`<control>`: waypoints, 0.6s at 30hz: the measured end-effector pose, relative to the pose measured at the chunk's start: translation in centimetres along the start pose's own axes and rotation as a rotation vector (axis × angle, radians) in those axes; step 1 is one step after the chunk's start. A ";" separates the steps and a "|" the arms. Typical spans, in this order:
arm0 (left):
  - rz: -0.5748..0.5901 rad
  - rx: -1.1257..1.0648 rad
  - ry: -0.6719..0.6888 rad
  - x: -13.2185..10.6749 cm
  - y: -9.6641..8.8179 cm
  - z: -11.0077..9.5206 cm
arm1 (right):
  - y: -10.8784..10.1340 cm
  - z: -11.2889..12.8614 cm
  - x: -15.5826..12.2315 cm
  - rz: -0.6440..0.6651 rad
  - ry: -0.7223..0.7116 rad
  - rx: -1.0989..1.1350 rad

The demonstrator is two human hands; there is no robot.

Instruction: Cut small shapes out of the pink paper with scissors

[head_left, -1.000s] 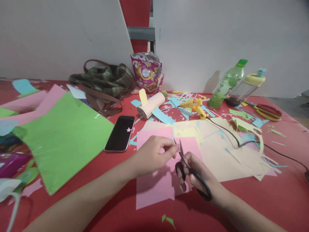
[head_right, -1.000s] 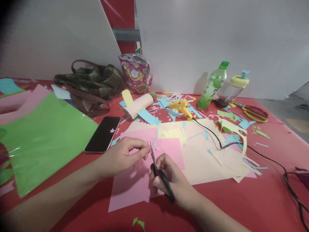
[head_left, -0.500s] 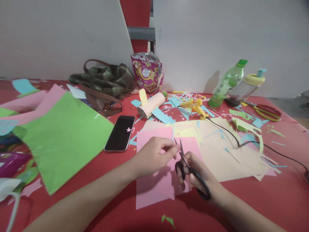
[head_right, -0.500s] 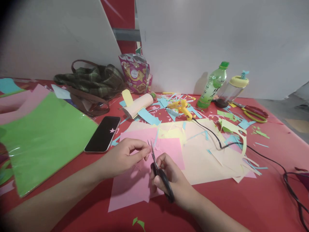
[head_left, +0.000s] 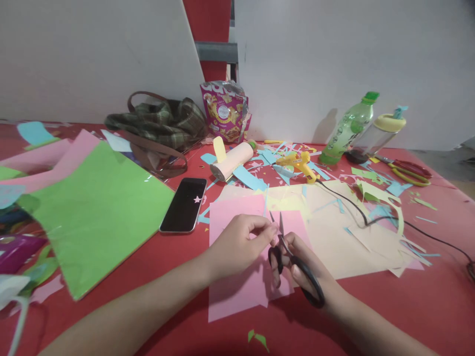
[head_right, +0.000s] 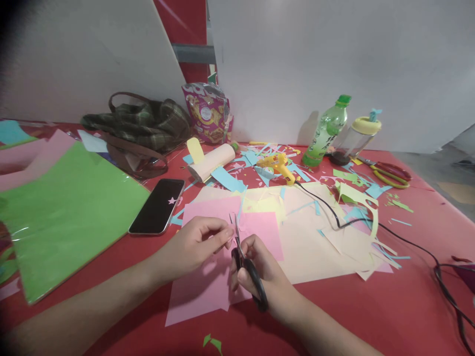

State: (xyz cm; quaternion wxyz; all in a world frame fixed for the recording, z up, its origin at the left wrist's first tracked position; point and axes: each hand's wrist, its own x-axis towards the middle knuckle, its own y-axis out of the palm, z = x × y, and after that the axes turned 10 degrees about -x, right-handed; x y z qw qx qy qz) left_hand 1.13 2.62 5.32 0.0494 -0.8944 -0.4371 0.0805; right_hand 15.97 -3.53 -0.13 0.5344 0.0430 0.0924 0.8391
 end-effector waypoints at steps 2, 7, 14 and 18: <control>-0.004 -0.031 -0.003 0.0 0.2 0.1 | -0.1 -0.2 0.0 -0.009 0.001 -0.006; -0.049 -0.118 0.007 -0.1 0.8 0.4 | 0.1 0.1 -0.1 -0.038 0.015 -0.012; -0.071 -0.322 -0.041 -0.5 1.9 1.4 | 0.2 -0.5 0.1 -0.058 -0.019 0.016; -0.083 -0.400 -0.071 -0.7 2.5 1.7 | 0.3 -0.7 0.1 -0.088 -0.033 -0.022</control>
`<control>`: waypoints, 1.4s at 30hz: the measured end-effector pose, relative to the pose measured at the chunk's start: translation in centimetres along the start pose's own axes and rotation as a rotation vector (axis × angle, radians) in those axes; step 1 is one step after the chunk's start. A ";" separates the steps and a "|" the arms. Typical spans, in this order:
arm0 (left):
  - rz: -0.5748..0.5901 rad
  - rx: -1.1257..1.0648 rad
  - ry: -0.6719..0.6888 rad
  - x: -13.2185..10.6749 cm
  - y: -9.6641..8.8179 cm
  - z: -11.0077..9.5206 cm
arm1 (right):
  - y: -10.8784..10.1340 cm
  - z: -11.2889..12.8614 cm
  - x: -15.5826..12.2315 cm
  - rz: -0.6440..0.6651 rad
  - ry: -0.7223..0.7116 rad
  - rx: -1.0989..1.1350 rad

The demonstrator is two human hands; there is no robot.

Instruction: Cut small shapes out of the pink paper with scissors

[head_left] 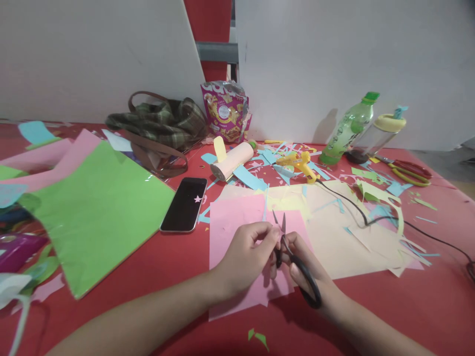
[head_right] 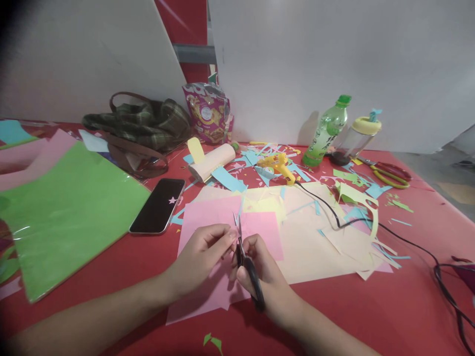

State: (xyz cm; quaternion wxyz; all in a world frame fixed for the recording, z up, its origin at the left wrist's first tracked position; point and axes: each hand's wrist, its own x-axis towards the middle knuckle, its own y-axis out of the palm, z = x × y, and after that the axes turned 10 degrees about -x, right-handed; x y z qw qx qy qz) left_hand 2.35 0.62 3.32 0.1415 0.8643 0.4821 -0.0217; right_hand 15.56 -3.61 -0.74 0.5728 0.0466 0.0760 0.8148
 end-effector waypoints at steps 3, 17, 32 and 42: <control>-0.029 -0.027 -0.002 -0.1 0.3 0.4 | 0.2 0.3 -0.3 -0.012 0.018 -0.035; -0.101 0.105 0.026 -0.2 0.7 1.7 | 0.9 0.9 -0.8 0.006 0.088 -0.083; -0.199 0.554 0.286 -0.4 1.2 1.6 | 0.8 1.0 -1.1 -0.020 0.018 -0.293; -0.195 0.549 0.306 -0.3 1.0 1.9 | 1.1 1.1 -1.4 -0.044 0.039 -0.332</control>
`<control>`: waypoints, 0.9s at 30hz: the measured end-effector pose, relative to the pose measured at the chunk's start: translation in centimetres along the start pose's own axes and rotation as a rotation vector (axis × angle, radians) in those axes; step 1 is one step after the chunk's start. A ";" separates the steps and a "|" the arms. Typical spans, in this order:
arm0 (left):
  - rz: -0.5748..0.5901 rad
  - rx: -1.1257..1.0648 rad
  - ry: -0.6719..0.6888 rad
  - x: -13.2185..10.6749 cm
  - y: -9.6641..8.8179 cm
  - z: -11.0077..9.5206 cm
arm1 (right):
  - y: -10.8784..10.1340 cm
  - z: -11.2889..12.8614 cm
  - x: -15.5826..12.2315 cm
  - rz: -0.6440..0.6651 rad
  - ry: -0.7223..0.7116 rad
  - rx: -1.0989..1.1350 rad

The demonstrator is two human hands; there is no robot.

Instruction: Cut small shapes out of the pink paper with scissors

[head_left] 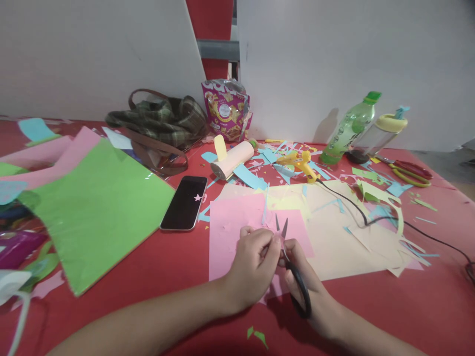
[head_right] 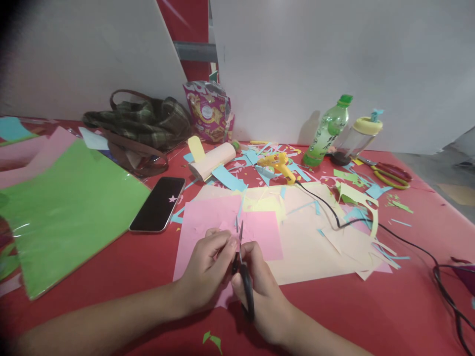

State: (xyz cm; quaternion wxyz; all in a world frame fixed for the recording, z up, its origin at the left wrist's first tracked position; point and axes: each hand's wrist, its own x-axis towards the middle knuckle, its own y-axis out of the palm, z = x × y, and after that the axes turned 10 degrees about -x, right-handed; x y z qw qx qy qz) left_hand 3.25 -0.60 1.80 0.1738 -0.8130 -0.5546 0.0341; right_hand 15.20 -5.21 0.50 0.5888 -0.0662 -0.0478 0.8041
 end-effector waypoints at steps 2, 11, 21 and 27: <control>0.002 0.002 0.000 0.0 0.0 0.1 | 0.0 0.0 0.0 0.003 0.001 -0.017; -0.004 -0.002 -0.021 0.1 -0.1 0.1 | 0.1 -0.4 0.1 -0.040 0.026 -0.070; 0.080 -0.183 -0.136 0.3 -0.2 0.0 | -0.7 -0.1 1.3 -0.210 0.008 0.172; 0.269 -0.284 -0.178 0.3 0.1 0.5 | -1.7 0.2 1.9 -0.350 0.035 0.240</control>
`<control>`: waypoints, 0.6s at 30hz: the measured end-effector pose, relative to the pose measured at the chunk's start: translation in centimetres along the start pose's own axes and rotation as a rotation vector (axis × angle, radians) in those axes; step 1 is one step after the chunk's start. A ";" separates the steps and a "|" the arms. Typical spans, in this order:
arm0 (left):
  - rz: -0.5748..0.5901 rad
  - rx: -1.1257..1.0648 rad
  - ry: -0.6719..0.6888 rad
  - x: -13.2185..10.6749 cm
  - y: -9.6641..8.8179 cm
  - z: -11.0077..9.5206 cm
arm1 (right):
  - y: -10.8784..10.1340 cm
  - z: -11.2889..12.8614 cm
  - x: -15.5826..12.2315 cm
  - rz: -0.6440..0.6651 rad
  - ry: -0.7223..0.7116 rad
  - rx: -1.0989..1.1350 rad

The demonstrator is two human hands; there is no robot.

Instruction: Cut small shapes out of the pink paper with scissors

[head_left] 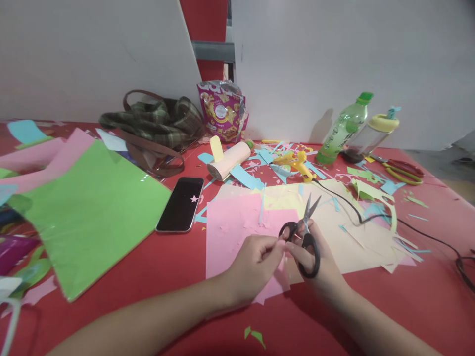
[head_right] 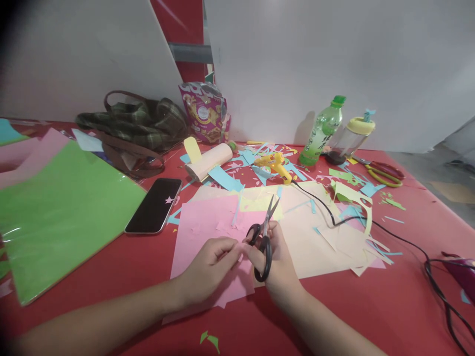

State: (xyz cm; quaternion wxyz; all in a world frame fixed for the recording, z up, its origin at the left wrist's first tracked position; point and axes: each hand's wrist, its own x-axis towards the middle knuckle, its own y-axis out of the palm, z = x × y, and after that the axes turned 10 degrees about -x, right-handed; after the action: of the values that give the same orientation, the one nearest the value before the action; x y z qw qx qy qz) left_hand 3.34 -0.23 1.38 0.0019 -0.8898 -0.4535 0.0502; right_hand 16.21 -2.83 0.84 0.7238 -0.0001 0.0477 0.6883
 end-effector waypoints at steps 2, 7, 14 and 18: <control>0.036 -0.005 -0.027 0.0 0.1 0.0 | 0.0 0.1 0.1 0.009 -0.010 0.021; 0.068 -0.042 -0.087 0.2 0.0 -0.3 | 0.1 0.1 0.2 0.042 0.015 0.069; 0.085 -0.015 -0.029 0.7 -1.2 -0.6 | 0.0 0.2 0.2 0.058 0.066 0.086; 0.079 -0.062 -0.061 0.9 -1.6 -0.9 | 0.0 0.0 0.1 0.075 0.086 0.086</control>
State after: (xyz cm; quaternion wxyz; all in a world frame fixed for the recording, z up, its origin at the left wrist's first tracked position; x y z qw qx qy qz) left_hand 2.65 1.47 2.32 -0.0414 -0.9048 -0.4191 0.0633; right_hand 16.25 -2.76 0.88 0.6943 0.0032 0.1084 0.7115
